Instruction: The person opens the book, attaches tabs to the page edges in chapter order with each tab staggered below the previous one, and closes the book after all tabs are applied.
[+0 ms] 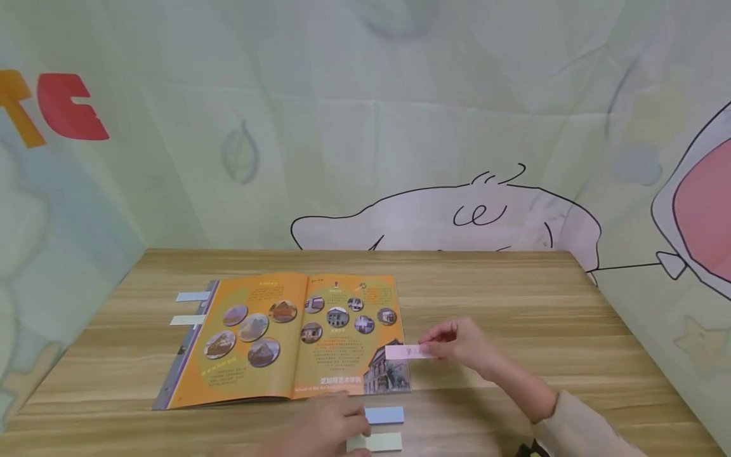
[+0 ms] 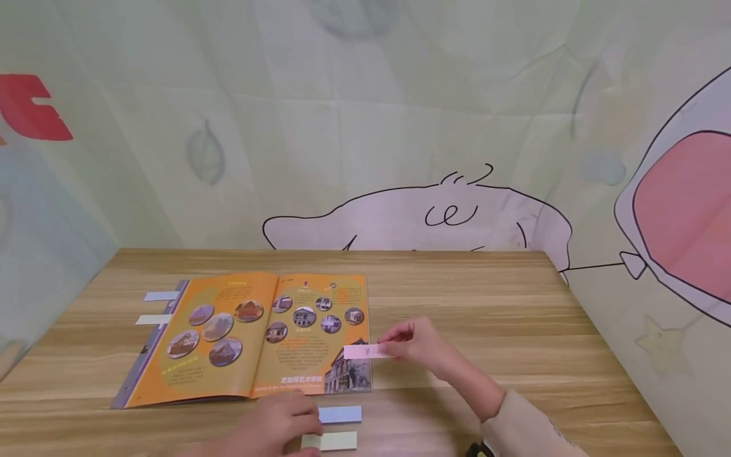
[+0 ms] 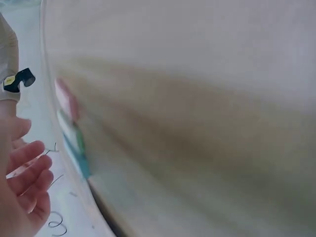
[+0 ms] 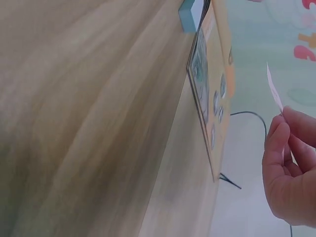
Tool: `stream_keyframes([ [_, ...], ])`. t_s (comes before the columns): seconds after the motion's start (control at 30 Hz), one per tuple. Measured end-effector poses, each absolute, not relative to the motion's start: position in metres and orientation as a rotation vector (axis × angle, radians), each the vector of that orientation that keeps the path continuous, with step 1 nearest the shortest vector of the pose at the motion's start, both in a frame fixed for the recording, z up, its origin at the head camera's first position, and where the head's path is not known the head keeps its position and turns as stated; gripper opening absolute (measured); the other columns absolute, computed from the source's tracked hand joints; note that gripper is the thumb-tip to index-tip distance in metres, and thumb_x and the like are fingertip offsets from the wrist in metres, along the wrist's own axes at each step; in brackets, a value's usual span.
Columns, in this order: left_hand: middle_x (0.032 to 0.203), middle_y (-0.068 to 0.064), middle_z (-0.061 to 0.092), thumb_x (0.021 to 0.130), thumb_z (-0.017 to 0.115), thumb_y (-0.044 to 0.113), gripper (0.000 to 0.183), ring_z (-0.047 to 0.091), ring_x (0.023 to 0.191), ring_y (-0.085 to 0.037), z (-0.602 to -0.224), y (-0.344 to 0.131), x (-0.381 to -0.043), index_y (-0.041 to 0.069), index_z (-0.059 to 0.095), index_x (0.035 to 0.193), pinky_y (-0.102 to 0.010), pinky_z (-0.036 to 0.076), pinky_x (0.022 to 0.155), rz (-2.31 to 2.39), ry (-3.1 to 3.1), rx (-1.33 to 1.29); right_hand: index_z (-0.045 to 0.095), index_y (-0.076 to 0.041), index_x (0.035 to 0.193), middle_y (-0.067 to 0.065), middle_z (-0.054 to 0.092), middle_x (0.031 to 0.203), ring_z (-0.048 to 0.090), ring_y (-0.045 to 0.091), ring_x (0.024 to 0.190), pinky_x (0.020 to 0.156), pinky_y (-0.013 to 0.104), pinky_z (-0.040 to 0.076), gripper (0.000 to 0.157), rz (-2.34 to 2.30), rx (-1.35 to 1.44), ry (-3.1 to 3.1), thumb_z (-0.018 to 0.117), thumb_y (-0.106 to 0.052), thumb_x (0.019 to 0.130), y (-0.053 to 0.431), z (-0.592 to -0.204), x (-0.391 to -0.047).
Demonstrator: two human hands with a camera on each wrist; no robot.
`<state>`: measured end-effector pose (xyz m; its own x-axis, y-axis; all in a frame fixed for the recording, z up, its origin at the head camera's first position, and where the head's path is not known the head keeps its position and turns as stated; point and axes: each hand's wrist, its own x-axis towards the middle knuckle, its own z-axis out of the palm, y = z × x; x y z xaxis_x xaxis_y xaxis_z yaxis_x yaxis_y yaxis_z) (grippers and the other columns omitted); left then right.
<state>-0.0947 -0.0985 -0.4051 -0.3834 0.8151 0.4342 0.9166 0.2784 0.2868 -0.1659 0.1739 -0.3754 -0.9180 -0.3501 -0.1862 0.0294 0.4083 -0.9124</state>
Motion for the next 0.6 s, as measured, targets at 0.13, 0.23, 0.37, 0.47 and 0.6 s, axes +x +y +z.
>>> stream_keyframes([
  [0.13,0.100,0.002,0.064,0.086,0.065,0.032,0.024,0.059,0.093,-0.010,-0.391,-0.096,-0.105,0.013,0.068,0.100,-0.024,0.049,0.079,-0.560,-2.526,-1.464,0.070,0.004,0.092,0.006,0.066,0.081,0.059,0.017,0.068,0.064,0.035,0.054,0.013,-1.487,-0.233,2.365,0.068,-0.004,0.083,0.176,-0.381,-0.177],
  [0.23,0.120,-0.006,0.060,0.088,0.062,0.034,0.039,0.056,0.110,-0.020,-0.382,-0.090,-0.115,0.008,0.063,0.117,-0.037,0.047,0.090,-0.541,-2.712,-1.369,0.070,0.004,0.093,0.005,0.066,0.081,0.058,0.015,0.069,0.065,0.035,0.054,0.013,-1.462,-0.200,2.390,0.068,-0.004,0.083,0.177,-0.385,-0.184],
  [0.37,0.137,-0.013,0.047,0.090,0.058,0.037,0.054,0.045,0.124,-0.029,-0.376,-0.084,-0.128,0.004,0.050,0.133,-0.046,0.041,0.097,-0.502,-2.863,-1.292,0.070,0.003,0.093,0.005,0.066,0.082,0.058,0.015,0.070,0.066,0.033,0.054,0.012,-1.438,-0.153,2.406,0.068,-0.004,0.083,0.177,-0.391,-0.193],
  [0.47,0.145,-0.011,0.037,0.093,0.053,0.042,0.062,0.035,0.132,-0.030,-0.374,-0.079,-0.134,0.006,0.040,0.141,-0.052,0.037,0.100,-0.418,-2.959,-1.273,0.070,0.003,0.092,0.005,0.066,0.081,0.057,0.014,0.069,0.065,0.031,0.053,0.012,-1.433,-0.133,2.410,0.068,-0.004,0.083,0.177,-0.397,-0.198],
  [0.6,0.149,-0.008,0.031,0.094,0.048,0.046,0.065,0.030,0.135,-0.027,-0.378,-0.072,-0.141,0.008,0.034,0.144,-0.054,0.033,0.101,-0.335,-3.020,-1.264,0.070,0.004,0.092,0.004,0.065,0.079,0.057,0.013,0.067,0.062,0.028,0.052,0.011,-1.433,-0.115,2.404,0.067,-0.003,0.083,0.176,-0.403,-0.204],
])
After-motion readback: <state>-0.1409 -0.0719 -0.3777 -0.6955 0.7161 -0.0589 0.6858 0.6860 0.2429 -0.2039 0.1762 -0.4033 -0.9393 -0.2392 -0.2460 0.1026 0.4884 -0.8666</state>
